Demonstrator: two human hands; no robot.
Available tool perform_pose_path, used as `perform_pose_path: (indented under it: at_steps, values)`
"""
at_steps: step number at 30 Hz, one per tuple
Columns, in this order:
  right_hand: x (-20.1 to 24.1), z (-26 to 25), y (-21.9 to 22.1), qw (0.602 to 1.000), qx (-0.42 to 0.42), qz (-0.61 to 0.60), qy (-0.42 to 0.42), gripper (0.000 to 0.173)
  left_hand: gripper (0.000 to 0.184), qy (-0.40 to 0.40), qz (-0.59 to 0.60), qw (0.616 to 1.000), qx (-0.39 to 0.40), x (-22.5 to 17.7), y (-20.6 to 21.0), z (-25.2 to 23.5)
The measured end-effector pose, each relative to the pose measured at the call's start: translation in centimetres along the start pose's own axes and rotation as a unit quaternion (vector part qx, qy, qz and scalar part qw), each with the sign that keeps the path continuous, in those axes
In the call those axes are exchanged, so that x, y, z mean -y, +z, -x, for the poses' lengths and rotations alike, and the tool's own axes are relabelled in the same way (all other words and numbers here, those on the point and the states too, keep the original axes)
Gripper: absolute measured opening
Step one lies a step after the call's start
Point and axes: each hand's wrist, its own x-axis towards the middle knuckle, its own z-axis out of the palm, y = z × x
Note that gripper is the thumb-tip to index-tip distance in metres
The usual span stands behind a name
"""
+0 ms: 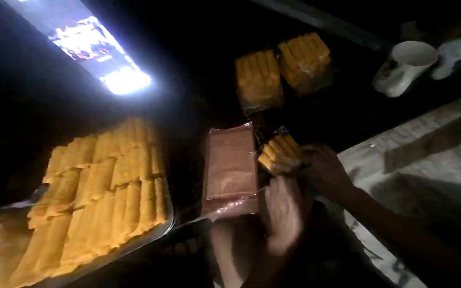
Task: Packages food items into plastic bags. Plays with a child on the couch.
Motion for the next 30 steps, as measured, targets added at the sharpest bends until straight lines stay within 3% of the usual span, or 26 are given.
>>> perform_pose_path:
  at_steps: [4,7,11,21,25,30]
  values:
    - [-0.3,-1.1,0.6,0.996,0.040,-0.027,-0.068,0.043,0.043,0.005,-0.008,1.000,0.024,0.2,0.9,1.2]
    - [0.0,-2.0,1.3,0.996,0.076,-0.019,-0.052,0.050,0.031,0.003,-0.023,1.000,0.016,0.9,1.5,1.3]
    - [0.8,-3.0,2.0,0.995,0.087,-0.006,-0.046,0.046,0.028,-0.027,0.026,0.999,0.039,1.2,0.1,0.5]
    - [3.1,-3.7,3.6,0.999,0.044,0.013,0.007,0.043,0.027,-0.050,0.059,0.996,0.037,3.2,-1.2,-0.2]
    - [2.9,-1.5,2.4,0.998,0.004,0.039,0.039,0.034,0.032,0.020,-0.009,0.999,-0.025,4.1,-1.3,0.1]
    - [3.2,0.5,1.3,0.994,0.013,-0.008,0.105,0.027,0.033,0.100,-0.054,0.992,-0.051,2.8,-0.5,-2.4]
